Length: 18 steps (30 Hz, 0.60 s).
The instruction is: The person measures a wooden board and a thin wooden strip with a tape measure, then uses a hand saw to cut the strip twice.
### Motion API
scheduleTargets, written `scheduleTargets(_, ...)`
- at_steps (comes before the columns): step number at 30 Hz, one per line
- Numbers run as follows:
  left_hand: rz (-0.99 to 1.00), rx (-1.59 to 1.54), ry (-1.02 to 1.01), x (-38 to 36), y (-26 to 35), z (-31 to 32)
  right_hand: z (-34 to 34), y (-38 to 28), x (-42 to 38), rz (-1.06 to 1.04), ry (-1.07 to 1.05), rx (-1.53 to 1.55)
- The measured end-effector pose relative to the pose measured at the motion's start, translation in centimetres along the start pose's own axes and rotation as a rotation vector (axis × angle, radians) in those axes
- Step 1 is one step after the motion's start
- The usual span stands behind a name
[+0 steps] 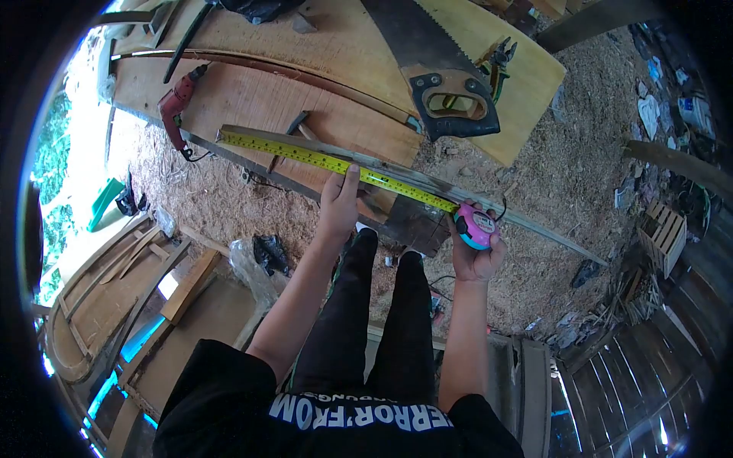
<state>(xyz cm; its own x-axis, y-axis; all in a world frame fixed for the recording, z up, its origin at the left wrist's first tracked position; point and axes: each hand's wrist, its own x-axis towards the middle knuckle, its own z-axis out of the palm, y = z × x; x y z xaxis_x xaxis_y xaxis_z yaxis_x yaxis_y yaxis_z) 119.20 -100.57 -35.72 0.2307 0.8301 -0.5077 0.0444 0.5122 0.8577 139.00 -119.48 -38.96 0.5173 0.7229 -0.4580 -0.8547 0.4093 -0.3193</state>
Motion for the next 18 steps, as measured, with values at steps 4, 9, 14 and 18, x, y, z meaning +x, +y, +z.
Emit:
scheduleTargets(4, 0.031, -0.032, -0.012, 0.3, -0.8, -0.5, -0.1, -0.1, 0.2, -0.012, 0.104, 0.023)
scheduleTargets(9, 0.078, -0.021, -0.008, 0.3, -0.3, -0.4, 0.0, -0.2, 0.1, -0.005, 0.017, 0.048)
scheduleTargets(14, 0.059, -0.029, -0.004, -0.2, 0.6, 0.1, -0.1, -0.2, 0.0, 0.018, 0.038, 0.135)
scheduleTargets(18, 0.012, 0.019, -0.021, 0.3, 0.1, -0.3, -0.5, -0.2, 0.0, 0.008, 0.047, 0.11)
